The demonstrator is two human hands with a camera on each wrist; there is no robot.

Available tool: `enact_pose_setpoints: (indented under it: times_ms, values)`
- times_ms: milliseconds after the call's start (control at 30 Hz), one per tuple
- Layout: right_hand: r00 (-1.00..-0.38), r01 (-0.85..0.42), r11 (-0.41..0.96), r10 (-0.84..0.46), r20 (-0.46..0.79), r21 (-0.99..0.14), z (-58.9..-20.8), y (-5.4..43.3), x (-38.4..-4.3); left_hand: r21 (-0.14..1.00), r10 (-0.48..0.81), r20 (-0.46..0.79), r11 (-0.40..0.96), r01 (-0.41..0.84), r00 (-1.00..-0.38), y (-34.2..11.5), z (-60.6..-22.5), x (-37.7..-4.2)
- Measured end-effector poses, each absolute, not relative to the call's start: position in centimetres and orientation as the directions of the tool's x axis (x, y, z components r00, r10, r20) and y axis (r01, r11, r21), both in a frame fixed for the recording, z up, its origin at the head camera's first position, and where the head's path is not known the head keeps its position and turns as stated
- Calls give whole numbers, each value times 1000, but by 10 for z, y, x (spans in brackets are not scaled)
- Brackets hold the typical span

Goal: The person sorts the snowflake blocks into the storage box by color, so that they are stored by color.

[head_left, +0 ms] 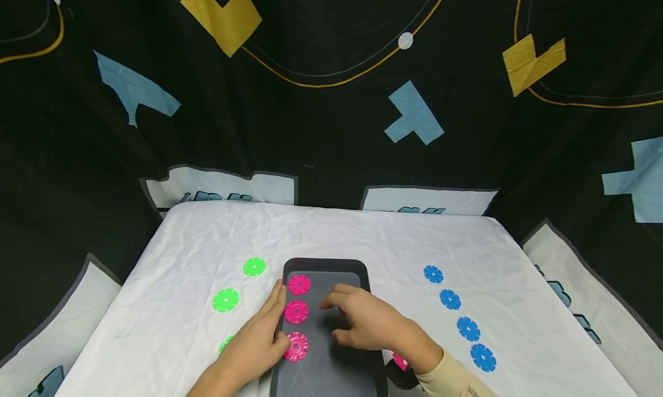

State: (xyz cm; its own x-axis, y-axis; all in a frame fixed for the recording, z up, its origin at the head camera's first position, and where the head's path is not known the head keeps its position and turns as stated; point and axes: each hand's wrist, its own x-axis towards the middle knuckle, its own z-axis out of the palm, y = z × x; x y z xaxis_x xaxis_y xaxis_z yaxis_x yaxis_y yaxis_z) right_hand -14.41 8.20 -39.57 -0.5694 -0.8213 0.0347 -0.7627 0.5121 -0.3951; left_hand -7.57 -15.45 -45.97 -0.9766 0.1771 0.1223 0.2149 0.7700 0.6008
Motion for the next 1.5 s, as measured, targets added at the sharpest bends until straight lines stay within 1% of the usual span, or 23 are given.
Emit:
enact_pose_setpoints:
  times_ms: [233, 433, 600, 700, 900, 1100, 1200, 1333, 1433, 1500]
  values:
    - [-650, -689, 561, -758, 48, -458, -397, 114, -138, 603, 178, 133, 766, 222, -975, -154, -460, -75]
    - [-741, -579, 630, -671, 12, -518, -401, 144, -131, 603, 176, 130, 767, 219, -976, -154, -460, -75]
    - [-797, -507, 667, -604, 2, -546, -411, 173, -128, 605, 174, 126, 767, 215, -977, -154, -460, -75]
    - [-821, -462, 697, -570, -32, -548, -417, 187, -126, 606, 170, 121, 767, 209, -978, -154, -461, -76]
    - [-843, -401, 744, -529, -103, -535, -429, 204, -117, 604, 170, 119, 770, 207, -978, -154, -462, -77]
    - [-868, -310, 821, -450, -210, -479, -437, 207, -109, 606, 183, 119, 765, 217, -976, -154, -462, -76]
    - [-879, -256, 842, -408, -248, -476, -439, 208, -106, 611, 185, 115, 762, 216, -976, -154, -463, -76]
    - [-886, -190, 829, -375, -271, -526, -443, 207, -102, 614, 185, 119, 758, 219, -975, -154, -463, -76]
    - [-886, -207, 814, -391, -248, -543, -445, 205, -99, 615, 184, 123, 757, 221, -975, -154, -462, -76]
    - [-889, -224, 817, -395, -232, -532, -446, 203, -97, 614, 184, 129, 757, 224, -974, -154, -462, -76]
